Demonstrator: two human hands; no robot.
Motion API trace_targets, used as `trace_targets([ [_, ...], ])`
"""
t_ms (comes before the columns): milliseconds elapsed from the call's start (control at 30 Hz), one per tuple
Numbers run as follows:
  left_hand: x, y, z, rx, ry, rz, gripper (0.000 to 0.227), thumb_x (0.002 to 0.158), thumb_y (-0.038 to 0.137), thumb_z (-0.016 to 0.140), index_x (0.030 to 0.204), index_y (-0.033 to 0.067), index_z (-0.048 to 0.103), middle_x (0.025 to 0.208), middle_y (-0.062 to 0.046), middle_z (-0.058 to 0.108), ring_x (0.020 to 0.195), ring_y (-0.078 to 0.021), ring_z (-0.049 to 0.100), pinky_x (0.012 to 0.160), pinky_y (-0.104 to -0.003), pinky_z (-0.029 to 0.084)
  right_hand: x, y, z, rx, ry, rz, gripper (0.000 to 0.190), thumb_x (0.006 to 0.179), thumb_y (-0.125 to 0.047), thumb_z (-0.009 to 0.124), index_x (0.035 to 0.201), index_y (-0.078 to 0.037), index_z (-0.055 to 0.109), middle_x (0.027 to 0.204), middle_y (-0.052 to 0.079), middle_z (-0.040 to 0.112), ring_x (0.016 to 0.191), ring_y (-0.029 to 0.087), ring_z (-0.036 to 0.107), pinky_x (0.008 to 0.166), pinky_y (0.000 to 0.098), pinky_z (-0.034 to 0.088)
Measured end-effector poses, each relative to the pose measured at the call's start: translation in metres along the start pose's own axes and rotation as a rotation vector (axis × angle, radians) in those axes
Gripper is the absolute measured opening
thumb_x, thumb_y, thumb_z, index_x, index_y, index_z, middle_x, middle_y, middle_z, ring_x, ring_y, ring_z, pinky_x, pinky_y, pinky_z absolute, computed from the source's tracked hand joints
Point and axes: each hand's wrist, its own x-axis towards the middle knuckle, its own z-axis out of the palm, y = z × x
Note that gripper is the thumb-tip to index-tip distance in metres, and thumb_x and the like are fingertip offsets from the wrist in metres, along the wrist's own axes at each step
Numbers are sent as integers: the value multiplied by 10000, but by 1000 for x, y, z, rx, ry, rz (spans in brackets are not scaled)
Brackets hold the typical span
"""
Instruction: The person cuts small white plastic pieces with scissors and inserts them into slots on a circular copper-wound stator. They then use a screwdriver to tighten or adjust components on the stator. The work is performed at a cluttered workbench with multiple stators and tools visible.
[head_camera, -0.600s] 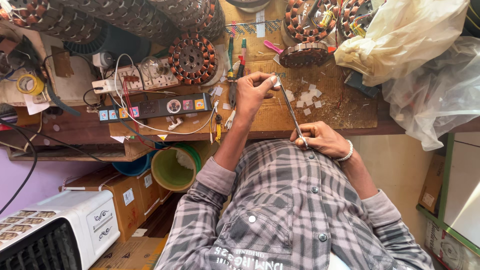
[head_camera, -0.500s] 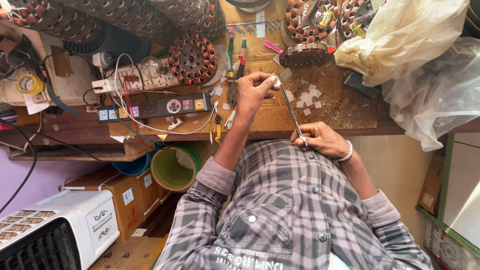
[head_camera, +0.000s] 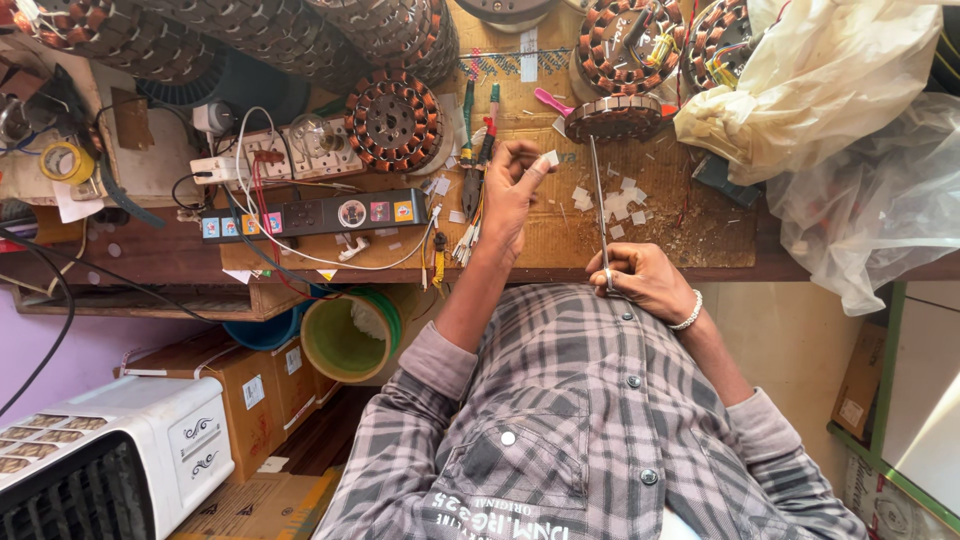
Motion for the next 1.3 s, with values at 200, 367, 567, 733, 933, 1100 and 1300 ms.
trace_targets([
  [200,3,20,4,-78,-70,87,182,962,70,746,1124,-8,773,1008,-80,779,923,-146,734,888,-270,569,-2,-9,3,32,-76,-167,474,862,-130,718,1300,29,626,887,5,692,809,45,625,758,225,525],
  [367,-3,44,13,192,-67,171,157,940,96,746,1056,-2,786,957,-71,786,860,-108,738,809,-238,574,-2,-9,3,101,-156,-120,486,868,-157,742,1305,32,644,846,-22,651,759,33,578,695,209,481],
  [567,-11,56,20,349,-59,198,148,930,124,745,1003,0,780,917,-53,761,817,-84,738,744,-229,573,2,-3,2,57,-173,-84,432,843,-157,790,1223,28,698,823,-47,632,743,17,554,660,203,459],
  [733,-12,56,20,411,-41,217,151,925,136,752,997,9,788,898,-49,761,797,-81,733,723,-232,569,2,1,1,68,-167,-83,396,849,-156,786,1191,27,705,815,-51,638,735,16,554,654,203,456],
  [933,-16,57,21,428,-26,248,147,927,141,750,994,15,790,900,-52,766,798,-76,732,733,-232,572,2,2,1,63,-170,-92,376,851,-157,784,1168,30,705,818,-45,647,734,19,556,656,206,460],
  [1100,-17,59,21,443,-33,258,143,928,133,748,987,10,791,888,-51,771,791,-73,724,736,-233,570,0,1,1,102,-167,-87,326,869,-144,753,1136,36,700,822,-30,662,741,27,576,664,205,470],
  [1300,-15,60,21,445,-50,191,139,927,133,740,969,9,789,841,-40,775,749,-63,706,686,-226,545,-3,0,2,30,-136,-91,291,847,-157,776,1048,41,707,818,-14,665,747,41,579,673,215,475],
])
